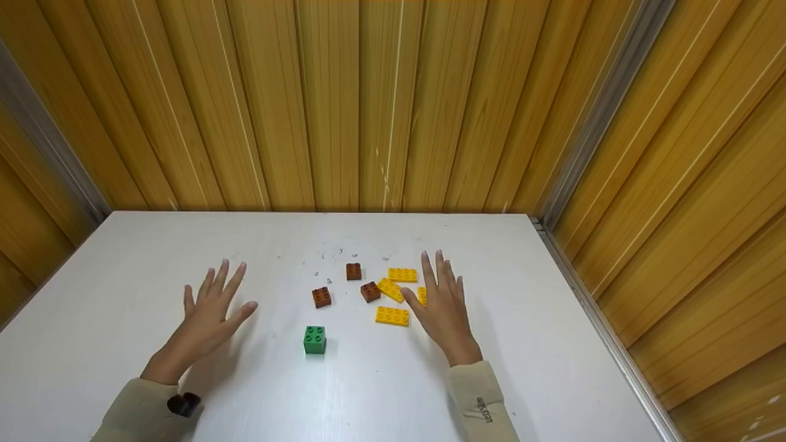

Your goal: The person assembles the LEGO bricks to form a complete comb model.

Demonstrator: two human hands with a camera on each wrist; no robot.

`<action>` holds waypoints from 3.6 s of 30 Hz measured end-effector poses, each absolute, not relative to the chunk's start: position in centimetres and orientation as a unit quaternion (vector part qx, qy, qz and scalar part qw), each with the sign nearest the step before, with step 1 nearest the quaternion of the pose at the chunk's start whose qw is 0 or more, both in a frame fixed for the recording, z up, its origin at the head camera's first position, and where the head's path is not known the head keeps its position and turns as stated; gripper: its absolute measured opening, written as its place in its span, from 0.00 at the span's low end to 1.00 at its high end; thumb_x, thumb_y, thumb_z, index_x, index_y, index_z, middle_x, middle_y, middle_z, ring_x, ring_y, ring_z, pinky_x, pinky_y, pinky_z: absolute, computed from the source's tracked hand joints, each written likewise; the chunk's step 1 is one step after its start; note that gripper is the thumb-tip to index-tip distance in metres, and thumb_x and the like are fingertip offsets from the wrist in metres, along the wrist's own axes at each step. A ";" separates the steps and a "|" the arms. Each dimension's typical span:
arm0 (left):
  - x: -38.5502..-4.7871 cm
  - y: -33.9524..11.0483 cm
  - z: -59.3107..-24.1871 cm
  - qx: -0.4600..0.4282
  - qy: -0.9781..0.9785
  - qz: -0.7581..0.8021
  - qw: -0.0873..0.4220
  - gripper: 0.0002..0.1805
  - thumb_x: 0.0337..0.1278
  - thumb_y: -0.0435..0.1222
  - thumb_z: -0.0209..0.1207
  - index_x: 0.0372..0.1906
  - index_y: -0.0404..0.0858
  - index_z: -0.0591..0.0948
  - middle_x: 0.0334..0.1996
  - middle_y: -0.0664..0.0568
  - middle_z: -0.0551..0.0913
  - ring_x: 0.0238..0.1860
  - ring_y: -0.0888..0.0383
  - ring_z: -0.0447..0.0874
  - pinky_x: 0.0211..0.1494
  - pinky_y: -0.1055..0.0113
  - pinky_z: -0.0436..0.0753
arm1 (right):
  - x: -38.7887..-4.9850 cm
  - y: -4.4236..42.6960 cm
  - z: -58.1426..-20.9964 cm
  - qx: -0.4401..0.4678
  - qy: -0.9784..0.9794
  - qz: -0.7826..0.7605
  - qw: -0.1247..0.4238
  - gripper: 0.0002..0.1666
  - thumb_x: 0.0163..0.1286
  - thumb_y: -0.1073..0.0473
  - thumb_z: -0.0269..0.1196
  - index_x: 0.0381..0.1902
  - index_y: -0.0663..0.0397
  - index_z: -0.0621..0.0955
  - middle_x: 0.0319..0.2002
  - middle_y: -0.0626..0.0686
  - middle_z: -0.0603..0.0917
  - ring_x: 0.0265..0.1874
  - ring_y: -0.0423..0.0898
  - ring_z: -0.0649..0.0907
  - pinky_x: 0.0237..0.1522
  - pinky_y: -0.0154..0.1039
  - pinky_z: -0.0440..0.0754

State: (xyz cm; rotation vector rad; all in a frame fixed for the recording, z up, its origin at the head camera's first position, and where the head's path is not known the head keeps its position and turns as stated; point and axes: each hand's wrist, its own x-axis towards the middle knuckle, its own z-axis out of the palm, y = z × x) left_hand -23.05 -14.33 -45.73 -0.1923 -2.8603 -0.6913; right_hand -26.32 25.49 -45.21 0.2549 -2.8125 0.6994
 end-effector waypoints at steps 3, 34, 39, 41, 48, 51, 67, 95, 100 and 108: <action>-22.8 -13.7 -45.7 -0.090 -0.949 -0.296 0.056 0.44 0.62 0.62 0.50 0.77 0.51 0.48 0.77 0.43 0.42 0.77 0.39 0.35 0.71 0.33 0.29 | -26.7 25.7 -45.0 0.105 -0.944 0.299 0.092 0.50 0.68 0.31 0.51 0.77 0.45 0.47 0.78 0.55 0.44 0.75 0.59 0.51 0.70 0.62 0.56; -23.0 -9.1 -50.6 -0.179 -0.753 -0.617 -0.141 0.37 0.55 0.38 0.66 0.68 0.33 0.66 0.67 0.41 0.70 0.69 0.44 0.65 0.73 0.51 0.62 | -31.1 28.3 -45.9 0.188 -0.899 0.392 -0.049 0.31 0.63 0.51 0.66 0.61 0.59 0.76 0.62 0.58 0.76 0.63 0.57 0.75 0.66 0.54 0.68; -23.0 -8.5 -51.2 -0.168 -0.760 -0.611 -0.141 0.33 0.53 0.38 0.67 0.65 0.36 0.71 0.65 0.43 0.73 0.68 0.46 0.68 0.72 0.51 0.64 | -31.4 28.2 -46.2 0.174 -0.907 0.376 -0.072 0.30 0.63 0.51 0.66 0.61 0.56 0.76 0.60 0.57 0.78 0.62 0.56 0.76 0.66 0.54 0.69; -23.1 -8.3 -51.3 -0.167 -0.765 -0.607 -0.136 0.32 0.52 0.38 0.68 0.63 0.37 0.73 0.63 0.44 0.74 0.66 0.46 0.70 0.71 0.51 0.66 | -31.6 28.1 -46.2 0.171 -0.909 0.372 -0.078 0.30 0.63 0.51 0.66 0.61 0.55 0.77 0.60 0.56 0.79 0.61 0.56 0.76 0.66 0.55 0.69; -23.0 -8.2 -51.4 -0.143 -0.778 -0.601 -0.115 0.30 0.50 0.36 0.68 0.61 0.36 0.75 0.58 0.44 0.78 0.62 0.46 0.74 0.68 0.52 0.70 | -31.9 27.3 -45.9 0.184 -0.906 0.373 -0.081 0.29 0.62 0.48 0.67 0.59 0.53 0.78 0.59 0.55 0.80 0.61 0.56 0.77 0.65 0.54 0.70; -23.0 -7.9 -51.5 -0.131 -0.785 -0.597 -0.103 0.30 0.49 0.34 0.69 0.60 0.36 0.76 0.56 0.45 0.80 0.60 0.47 0.77 0.66 0.53 0.73 | -31.9 26.9 -45.9 0.188 -0.905 0.371 -0.085 0.29 0.62 0.49 0.67 0.59 0.53 0.78 0.59 0.55 0.80 0.61 0.55 0.76 0.65 0.53 0.70; -22.7 -7.3 -52.0 -0.114 -0.812 -0.567 -0.080 0.24 0.48 0.33 0.69 0.54 0.40 0.79 0.51 0.50 0.83 0.58 0.50 0.78 0.66 0.50 0.72 | -32.1 26.2 -46.2 0.184 -0.900 0.378 -0.112 0.26 0.63 0.53 0.67 0.58 0.54 0.79 0.59 0.55 0.80 0.61 0.55 0.76 0.66 0.54 0.69; -22.9 -7.6 -52.3 -0.144 -0.801 -0.576 -0.073 0.23 0.49 0.35 0.69 0.53 0.42 0.79 0.51 0.51 0.83 0.56 0.51 0.79 0.64 0.51 0.74 | -34.0 22.0 -46.3 0.214 -0.904 0.347 -0.125 0.27 0.65 0.58 0.65 0.62 0.56 0.76 0.62 0.55 0.77 0.63 0.56 0.75 0.65 0.52 0.70; -22.9 -7.6 -52.4 -0.144 -0.802 -0.575 -0.072 0.23 0.49 0.35 0.69 0.53 0.42 0.79 0.50 0.51 0.83 0.55 0.52 0.79 0.64 0.51 0.74 | -34.3 21.4 -46.6 0.193 -0.911 0.337 -0.136 0.28 0.64 0.57 0.66 0.63 0.50 0.76 0.63 0.52 0.76 0.64 0.53 0.74 0.67 0.52 0.68; -22.9 -7.4 -52.3 -0.134 -0.812 -0.563 -0.078 0.23 0.48 0.35 0.69 0.53 0.42 0.79 0.50 0.52 0.83 0.56 0.52 0.79 0.65 0.50 0.73 | -34.3 20.8 -47.0 0.132 -0.912 0.353 -0.163 0.29 0.61 0.56 0.68 0.62 0.41 0.77 0.65 0.48 0.74 0.67 0.51 0.70 0.71 0.55 0.61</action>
